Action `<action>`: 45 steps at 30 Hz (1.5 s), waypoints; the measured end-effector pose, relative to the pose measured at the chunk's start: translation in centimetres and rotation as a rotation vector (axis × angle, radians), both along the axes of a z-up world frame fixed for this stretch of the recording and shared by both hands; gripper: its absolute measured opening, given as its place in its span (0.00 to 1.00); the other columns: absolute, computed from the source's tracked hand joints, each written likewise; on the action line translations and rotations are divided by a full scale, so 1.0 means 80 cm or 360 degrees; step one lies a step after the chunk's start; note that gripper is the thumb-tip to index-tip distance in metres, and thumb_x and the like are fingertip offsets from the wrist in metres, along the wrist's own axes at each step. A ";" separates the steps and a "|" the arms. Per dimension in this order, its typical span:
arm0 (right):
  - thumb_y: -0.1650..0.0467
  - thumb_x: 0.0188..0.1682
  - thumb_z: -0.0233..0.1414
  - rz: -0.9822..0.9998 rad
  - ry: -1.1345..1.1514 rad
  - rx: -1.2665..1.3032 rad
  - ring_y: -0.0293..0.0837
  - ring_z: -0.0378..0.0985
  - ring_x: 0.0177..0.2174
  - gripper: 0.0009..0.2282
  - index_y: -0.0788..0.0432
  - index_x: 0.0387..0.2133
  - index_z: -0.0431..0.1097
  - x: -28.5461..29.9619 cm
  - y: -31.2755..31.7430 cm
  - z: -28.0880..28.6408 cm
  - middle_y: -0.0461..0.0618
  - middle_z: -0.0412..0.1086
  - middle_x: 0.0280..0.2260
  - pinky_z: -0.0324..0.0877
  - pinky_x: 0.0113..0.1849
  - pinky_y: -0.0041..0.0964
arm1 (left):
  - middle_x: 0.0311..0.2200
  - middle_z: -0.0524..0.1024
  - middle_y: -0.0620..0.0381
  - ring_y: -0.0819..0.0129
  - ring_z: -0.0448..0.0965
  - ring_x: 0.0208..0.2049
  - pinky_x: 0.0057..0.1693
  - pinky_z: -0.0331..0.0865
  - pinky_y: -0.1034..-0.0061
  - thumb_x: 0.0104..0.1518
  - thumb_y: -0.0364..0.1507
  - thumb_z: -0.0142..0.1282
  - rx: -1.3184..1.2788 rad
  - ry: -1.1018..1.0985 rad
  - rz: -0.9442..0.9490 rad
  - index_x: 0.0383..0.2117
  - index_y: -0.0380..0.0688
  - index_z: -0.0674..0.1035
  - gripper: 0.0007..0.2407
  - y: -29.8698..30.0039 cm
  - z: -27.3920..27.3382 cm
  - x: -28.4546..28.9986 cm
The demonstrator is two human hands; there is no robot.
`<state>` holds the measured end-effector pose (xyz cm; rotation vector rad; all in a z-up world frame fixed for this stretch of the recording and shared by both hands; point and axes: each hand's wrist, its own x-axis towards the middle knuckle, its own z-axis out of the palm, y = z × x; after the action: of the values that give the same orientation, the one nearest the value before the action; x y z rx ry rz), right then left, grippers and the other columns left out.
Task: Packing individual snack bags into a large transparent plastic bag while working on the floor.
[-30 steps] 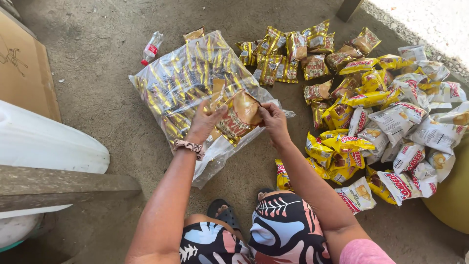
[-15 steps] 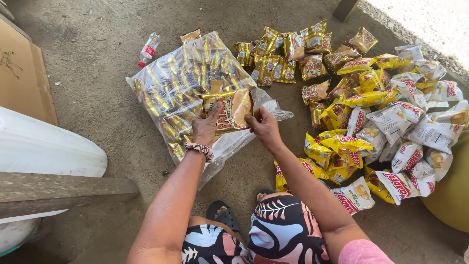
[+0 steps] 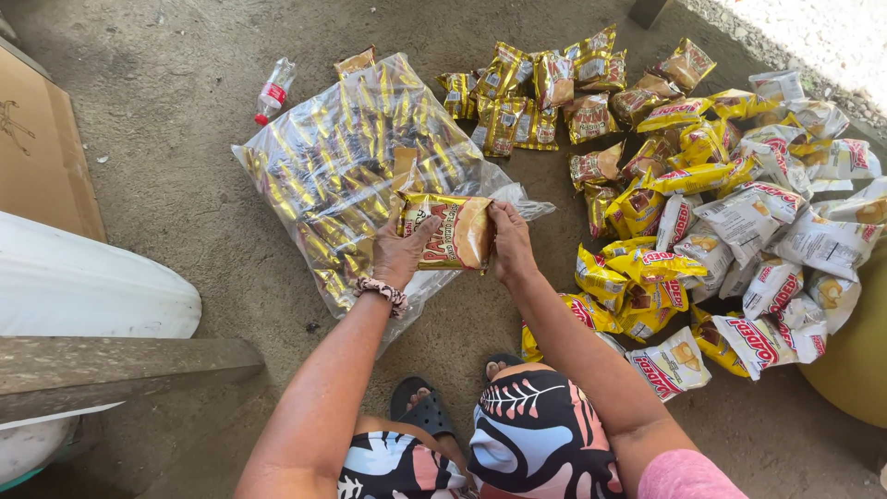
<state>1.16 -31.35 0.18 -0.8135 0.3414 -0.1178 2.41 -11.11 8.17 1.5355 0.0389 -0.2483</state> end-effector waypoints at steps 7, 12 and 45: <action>0.64 0.62 0.48 -0.0222 -0.0164 -0.0365 0.30 0.71 0.29 0.12 0.59 0.34 0.69 0.001 -0.007 -0.022 0.41 0.72 0.30 0.71 0.32 0.29 | 0.36 0.86 0.59 0.79 0.84 0.36 0.45 0.79 0.78 0.54 0.36 0.68 0.0101 -0.0021 -0.0055 0.43 0.39 0.84 0.16 -0.010 -0.034 0.007; 0.64 0.63 0.46 -0.0026 -0.0230 -0.0371 0.29 0.71 0.28 0.13 0.61 0.36 0.71 -0.001 -0.014 0.003 0.42 0.72 0.31 0.70 0.32 0.28 | 0.36 0.85 0.58 0.78 0.84 0.35 0.44 0.80 0.77 0.53 0.37 0.68 -0.0174 0.0057 -0.0083 0.41 0.38 0.84 0.16 -0.011 -0.050 0.008; 0.60 0.59 0.47 0.0478 -0.0270 -0.1650 0.52 0.79 0.53 0.24 0.54 0.66 0.55 -0.078 0.135 -0.167 0.58 0.74 0.52 0.72 0.55 0.41 | 0.40 0.80 0.39 0.40 0.79 0.45 0.52 0.71 0.52 0.54 0.31 0.57 0.1742 0.0040 -0.0419 0.48 0.50 0.79 0.14 0.118 0.017 0.000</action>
<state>-5.08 -20.59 -13.17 -1.8556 -0.0373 -0.0761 2.41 -1.67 9.52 2.6321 -0.0137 -0.5031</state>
